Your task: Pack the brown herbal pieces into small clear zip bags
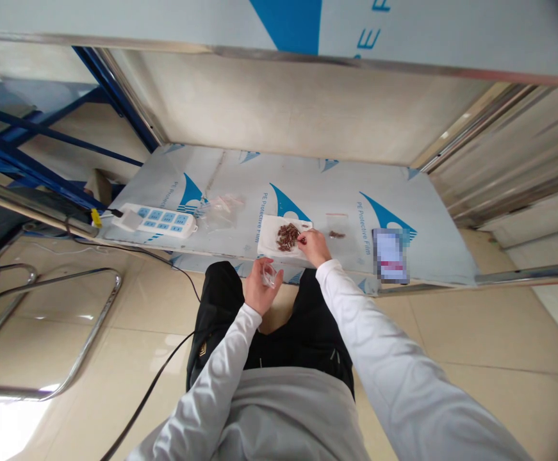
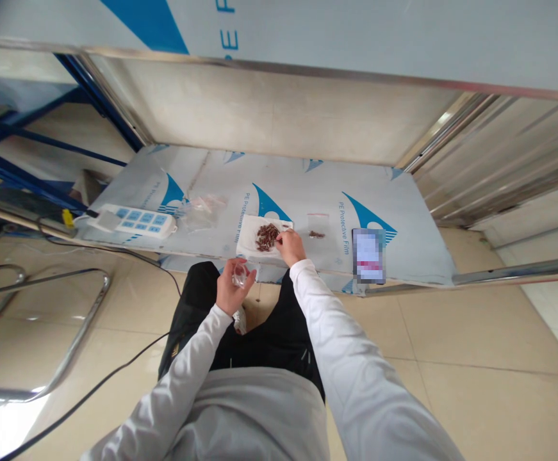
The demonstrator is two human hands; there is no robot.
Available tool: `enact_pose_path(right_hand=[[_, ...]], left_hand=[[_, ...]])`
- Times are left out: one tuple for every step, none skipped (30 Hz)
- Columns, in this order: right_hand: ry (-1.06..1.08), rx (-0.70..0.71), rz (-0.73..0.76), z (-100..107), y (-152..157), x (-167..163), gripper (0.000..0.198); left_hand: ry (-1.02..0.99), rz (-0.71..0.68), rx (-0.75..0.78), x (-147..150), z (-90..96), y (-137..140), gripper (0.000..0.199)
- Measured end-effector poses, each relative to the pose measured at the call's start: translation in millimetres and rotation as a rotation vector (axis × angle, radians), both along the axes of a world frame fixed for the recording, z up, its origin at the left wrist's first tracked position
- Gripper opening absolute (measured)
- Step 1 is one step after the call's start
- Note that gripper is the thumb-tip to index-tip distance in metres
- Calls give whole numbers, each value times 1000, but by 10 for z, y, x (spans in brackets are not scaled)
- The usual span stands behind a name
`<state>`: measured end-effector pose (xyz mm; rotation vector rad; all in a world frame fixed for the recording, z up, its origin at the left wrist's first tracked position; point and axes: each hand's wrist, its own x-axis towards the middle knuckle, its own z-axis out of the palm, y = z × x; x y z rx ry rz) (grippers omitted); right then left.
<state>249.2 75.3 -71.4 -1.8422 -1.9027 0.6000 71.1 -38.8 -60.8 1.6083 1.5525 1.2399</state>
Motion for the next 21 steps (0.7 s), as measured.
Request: enact_pose_path(right_hand=[[28, 3, -15, 0, 2, 4, 12], [59, 5, -32, 1, 3, 10, 13], [93, 8, -52, 1, 5, 18, 13], [129, 11, -73, 2, 7, 28, 13], [169, 13, -97, 2, 10, 39, 12], [210, 14, -123, 5, 14, 51, 11], [254, 16, -151, 12, 15, 61, 10], [300, 17, -180, 27, 12, 70, 10], [349, 19, -207, 53, 0, 75, 12], [401, 20, -230, 94, -24, 75, 16], [453, 23, -246, 152, -63, 70, 21], [501, 25, -251, 229, -120, 60, 27], [560, 20, -239, 322, -192, 46, 32], [630, 3, -208, 430, -276, 28, 36], [700, -27, -160, 545, -367, 8, 37], [795, -80, -93, 661, -457, -14, 38], [854, -141, -24, 771, -538, -38, 37], [892, -187, 33, 868, -605, -61, 34], [911, -223, 72, 947, -655, -85, 32], [904, -243, 95, 1006, -686, -107, 30], [890, -250, 103, 1044, -701, -126, 28]], left_hand=[[-4, -4, 5, 5, 8, 12, 27], [-7, -8, 5, 10, 16, 26, 27], [-11, -11, 1, 15, 24, 44, 27], [-14, -13, -4, 19, 31, 64, 27], [-16, -14, -9, 24, 39, 88, 26], [-17, -16, -11, 30, 47, 114, 26], [-15, -19, -10, 36, 56, 144, 26], [-10, -23, -7, 44, 66, 176, 26], [-3, -30, -1, 53, 78, 209, 27], [5, -39, 7, 62, 91, 244, 27], [15, -50, 16, 72, 106, 277, 28], [26, -61, 25, 81, 122, 309, 28], [38, -72, 35, 90, 140, 337, 28], [51, -83, 44, 99, 159, 361, 29], [64, -95, 53, 108, 178, 379, 30], [73, -108, 61, 117, 197, 391, 31], [79, -121, 69, 127, 216, 397, 32], [82, -131, 78, 138, 235, 398, 33], [83, -140, 85, 149, 252, 394, 34], [85, -145, 93, 161, 269, 389, 35], [89, -147, 100, 173, 284, 382, 36]])
